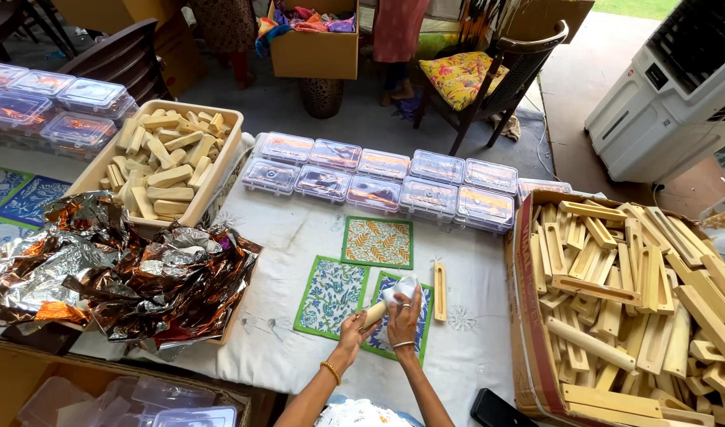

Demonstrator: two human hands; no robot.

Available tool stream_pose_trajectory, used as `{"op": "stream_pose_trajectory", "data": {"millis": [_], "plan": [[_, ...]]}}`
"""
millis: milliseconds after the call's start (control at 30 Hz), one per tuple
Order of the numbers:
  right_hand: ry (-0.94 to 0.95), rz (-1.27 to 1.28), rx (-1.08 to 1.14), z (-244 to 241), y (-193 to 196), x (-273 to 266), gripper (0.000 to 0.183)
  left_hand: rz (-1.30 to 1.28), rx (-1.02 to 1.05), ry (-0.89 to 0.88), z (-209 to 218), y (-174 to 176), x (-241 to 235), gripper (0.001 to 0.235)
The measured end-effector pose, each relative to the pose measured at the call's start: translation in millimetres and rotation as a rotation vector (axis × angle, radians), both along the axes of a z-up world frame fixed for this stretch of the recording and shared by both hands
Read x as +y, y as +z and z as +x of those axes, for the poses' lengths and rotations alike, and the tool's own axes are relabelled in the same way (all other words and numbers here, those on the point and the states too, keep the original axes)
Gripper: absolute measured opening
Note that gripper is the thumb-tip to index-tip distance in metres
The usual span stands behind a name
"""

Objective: Cleaning wooden cylindrical parts with a cloth and placing them into organized plastic containers.

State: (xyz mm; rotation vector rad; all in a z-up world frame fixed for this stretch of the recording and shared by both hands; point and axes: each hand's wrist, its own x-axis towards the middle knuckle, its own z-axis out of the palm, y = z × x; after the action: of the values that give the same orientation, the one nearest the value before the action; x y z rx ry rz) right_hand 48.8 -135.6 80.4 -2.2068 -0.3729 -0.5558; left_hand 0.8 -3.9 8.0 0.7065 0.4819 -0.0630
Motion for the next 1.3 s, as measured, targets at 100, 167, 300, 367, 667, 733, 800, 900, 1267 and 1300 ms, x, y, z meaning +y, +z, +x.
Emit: {"op": "stream_pose_trajectory", "data": {"millis": [100,167,300,367,667,733,800,900,1267,1300], "plan": [[0.006,0.193,0.105,3,-15,4,0.017,-0.025,-0.044,0.03,7,10,-10,0.036],[0.011,0.203,0.342,3,-35,7,0.024,0.082,-0.125,0.098,15,-1,-16,0.037],[0.128,0.543,0.358,1,-7,19,0.052,0.35,-0.303,0.109,17,23,-11,0.035],[0.26,0.674,0.478,4,-3,18,0.062,0.653,-0.334,0.025,8,48,-10,0.036],[0.01,1.124,0.668,56,-18,21,0.046,1.572,-0.809,-0.008,-17,130,-11,0.048],[-0.02,1.18,0.647,74,-13,12,0.049,1.504,-0.695,-0.096,-20,137,-15,0.045],[-0.051,1.237,0.626,88,-8,3,0.052,1.431,-0.581,-0.182,-23,145,-18,0.043],[-0.074,1.223,0.855,100,6,-8,0.055,1.137,-0.337,-0.252,-16,143,-16,0.037],[0.874,2.047,0.869,91,33,-37,0.031,-0.488,-0.014,-0.331,-22,113,-20,0.043],[0.868,2.049,0.87,84,29,-32,0.031,-0.491,-0.01,-0.332,-20,113,-20,0.043]]}}
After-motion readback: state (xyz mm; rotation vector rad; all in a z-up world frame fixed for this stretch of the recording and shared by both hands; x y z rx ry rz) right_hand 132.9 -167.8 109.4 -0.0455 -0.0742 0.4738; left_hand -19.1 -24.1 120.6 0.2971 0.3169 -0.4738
